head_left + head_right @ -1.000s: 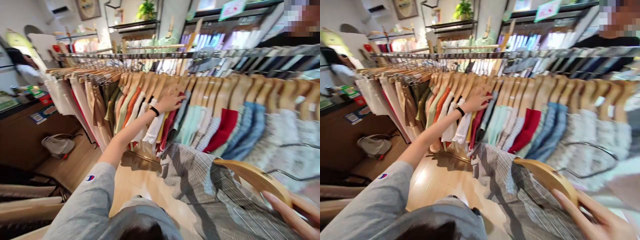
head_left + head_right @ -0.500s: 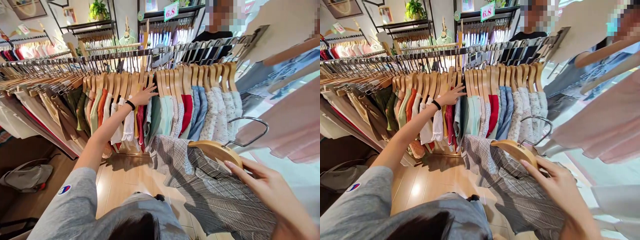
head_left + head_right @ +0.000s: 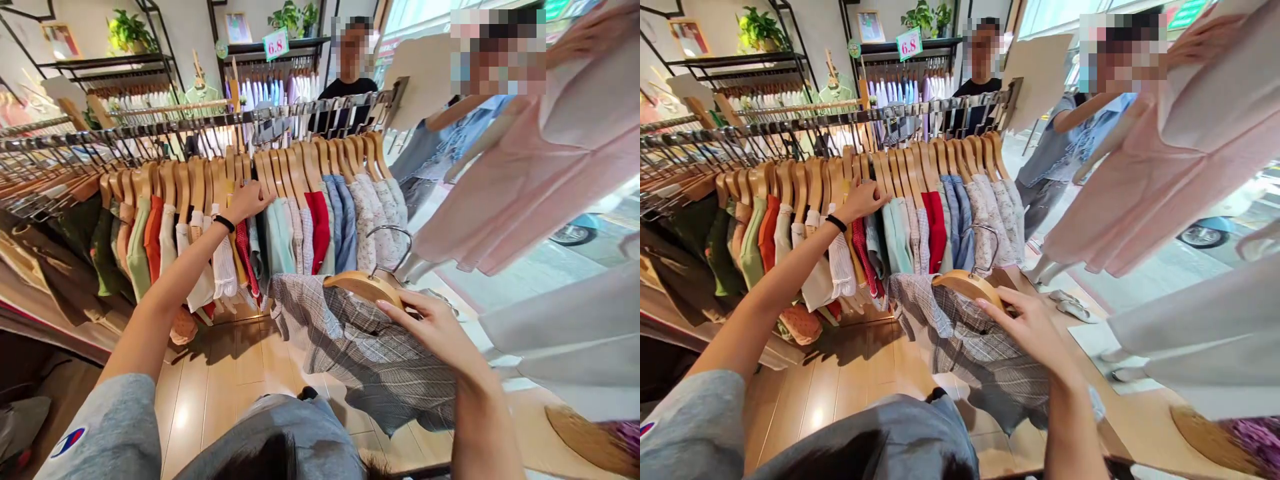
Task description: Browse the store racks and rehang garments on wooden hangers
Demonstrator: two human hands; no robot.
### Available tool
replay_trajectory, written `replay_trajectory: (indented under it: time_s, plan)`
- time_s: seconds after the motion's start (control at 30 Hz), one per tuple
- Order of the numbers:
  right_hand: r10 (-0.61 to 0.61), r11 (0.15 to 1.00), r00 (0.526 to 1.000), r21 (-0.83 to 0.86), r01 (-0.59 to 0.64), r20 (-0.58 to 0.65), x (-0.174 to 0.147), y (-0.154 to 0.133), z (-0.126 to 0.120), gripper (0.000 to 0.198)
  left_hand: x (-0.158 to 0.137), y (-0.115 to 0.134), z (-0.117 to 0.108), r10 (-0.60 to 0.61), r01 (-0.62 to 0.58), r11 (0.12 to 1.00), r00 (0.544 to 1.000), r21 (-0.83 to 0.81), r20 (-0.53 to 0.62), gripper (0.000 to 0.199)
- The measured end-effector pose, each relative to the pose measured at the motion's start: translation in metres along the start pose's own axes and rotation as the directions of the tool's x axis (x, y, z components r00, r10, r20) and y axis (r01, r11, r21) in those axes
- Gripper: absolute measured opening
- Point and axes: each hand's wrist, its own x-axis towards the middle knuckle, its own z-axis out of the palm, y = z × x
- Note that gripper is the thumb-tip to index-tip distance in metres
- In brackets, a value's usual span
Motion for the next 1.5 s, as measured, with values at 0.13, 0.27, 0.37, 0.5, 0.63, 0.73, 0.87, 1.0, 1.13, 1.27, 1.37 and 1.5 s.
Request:
replay_trajectory:
  time_s: [0.13,0.27,0.37,0.5,0.63,0.73,0.87,1.0,1.13,1.27,1.37,1.5]
  plan:
    - [-0.032,0.998,0.998,0.06,0.029,0.05,-0.001,0.005,-0.005,0.059,-0.001,0.009,0.005,-0.051,0.047,0.997,0.997,-0.066,-0.058,0.024]
    - [-0.035,0.996,0.996,0.088,0.028,0.076,0.0,0.012,-0.009,0.055,-0.001,0.007,0.004,-0.049,0.046,0.995,0.998,-0.09,-0.033,0.019]
    - [-0.045,0.993,0.994,0.111,0.034,0.098,0.002,0.015,-0.013,0.054,0.0,0.0,0.002,-0.025,0.024,0.997,1.0,-0.069,-0.014,0.016]
    - [-0.037,0.993,0.992,0.113,0.023,0.123,0.006,0.02,-0.017,0.054,0.002,-0.013,-0.003,-0.006,0.006,1.0,1.0,-0.017,0.025,0.026]
    - [-0.011,0.993,0.992,0.122,-0.004,0.125,0.016,0.023,-0.014,0.052,0.0,-0.025,-0.007,0.073,-0.075,0.997,0.994,0.022,0.083,0.048]
    - [0.057,0.987,0.994,0.143,-0.069,0.09,0.023,0.013,-0.009,0.057,-0.002,-0.029,-0.007,0.117,-0.121,0.992,0.984,0.022,0.133,0.059]
    - [0.153,0.973,0.988,0.17,-0.153,0.011,0.029,-0.013,0.002,0.07,-0.002,-0.031,-0.008,0.145,-0.144,0.989,0.971,-0.019,0.191,0.071]
    - [0.204,0.927,0.978,0.314,-0.206,0.04,0.033,-0.038,0.019,0.062,0.0,-0.032,-0.009,0.163,-0.152,0.986,0.965,-0.07,0.204,0.07]
    - [0.247,0.682,0.941,0.649,-0.338,0.231,0.04,-0.064,0.047,0.055,0.001,-0.035,-0.011,0.178,-0.165,0.983,0.964,-0.08,0.199,0.064]
    - [0.131,0.456,0.935,0.818,-0.351,0.328,0.064,-0.095,0.084,0.054,0.003,-0.04,-0.012,0.165,-0.16,0.986,0.966,-0.041,0.198,0.058]
    - [0.055,0.417,0.975,0.882,-0.22,0.217,0.091,-0.115,0.113,0.053,0.005,-0.044,-0.012,0.168,-0.164,0.986,0.964,-0.035,0.207,0.057]
    - [0.073,0.439,0.99,0.888,-0.137,0.117,0.119,-0.128,0.145,0.05,-0.002,-0.045,-0.007,0.198,-0.199,0.98,0.961,-0.014,0.191,0.055]
